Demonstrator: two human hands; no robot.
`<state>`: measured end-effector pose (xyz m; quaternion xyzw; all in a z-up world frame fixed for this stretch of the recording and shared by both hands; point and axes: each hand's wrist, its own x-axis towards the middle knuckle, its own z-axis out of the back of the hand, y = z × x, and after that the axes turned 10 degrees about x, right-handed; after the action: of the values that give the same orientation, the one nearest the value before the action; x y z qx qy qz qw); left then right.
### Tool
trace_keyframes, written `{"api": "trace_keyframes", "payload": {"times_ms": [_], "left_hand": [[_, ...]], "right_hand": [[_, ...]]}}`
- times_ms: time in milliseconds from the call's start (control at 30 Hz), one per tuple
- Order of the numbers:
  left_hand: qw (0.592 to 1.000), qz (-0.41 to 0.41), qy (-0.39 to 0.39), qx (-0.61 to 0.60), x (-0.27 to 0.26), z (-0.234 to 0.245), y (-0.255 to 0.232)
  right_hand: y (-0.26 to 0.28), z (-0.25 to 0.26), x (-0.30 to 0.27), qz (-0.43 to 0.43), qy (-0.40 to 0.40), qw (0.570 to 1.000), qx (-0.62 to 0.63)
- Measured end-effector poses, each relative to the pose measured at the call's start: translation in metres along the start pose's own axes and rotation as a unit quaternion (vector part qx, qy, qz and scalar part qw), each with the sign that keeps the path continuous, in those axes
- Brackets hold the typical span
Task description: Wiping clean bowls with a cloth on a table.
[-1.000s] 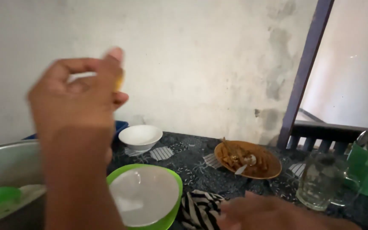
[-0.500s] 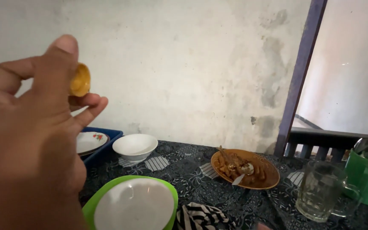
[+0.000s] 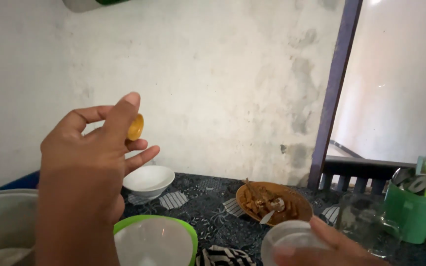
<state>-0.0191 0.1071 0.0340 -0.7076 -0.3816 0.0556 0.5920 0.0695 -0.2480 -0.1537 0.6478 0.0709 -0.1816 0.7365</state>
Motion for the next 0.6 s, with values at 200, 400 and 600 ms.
{"api": "trace_keyframes", "payload": {"times_ms": [200,400,600], "left_hand": [[1.000,-0.012,0.007,-0.014,0.003,0.002,0.005],[1.000,0.013,0.010,-0.015,0.000,0.002,0.001],[1.000,0.029,0.000,-0.006,-0.002,0.001,-0.003]], "right_hand": [[0.050,-0.010,-0.095,0.153,-0.040,0.987,0.025],[0.043,0.021,-0.086,0.235,0.006,0.971,-0.039],[0.055,0.012,-0.107,0.726,0.062,0.602,-0.327]]}}
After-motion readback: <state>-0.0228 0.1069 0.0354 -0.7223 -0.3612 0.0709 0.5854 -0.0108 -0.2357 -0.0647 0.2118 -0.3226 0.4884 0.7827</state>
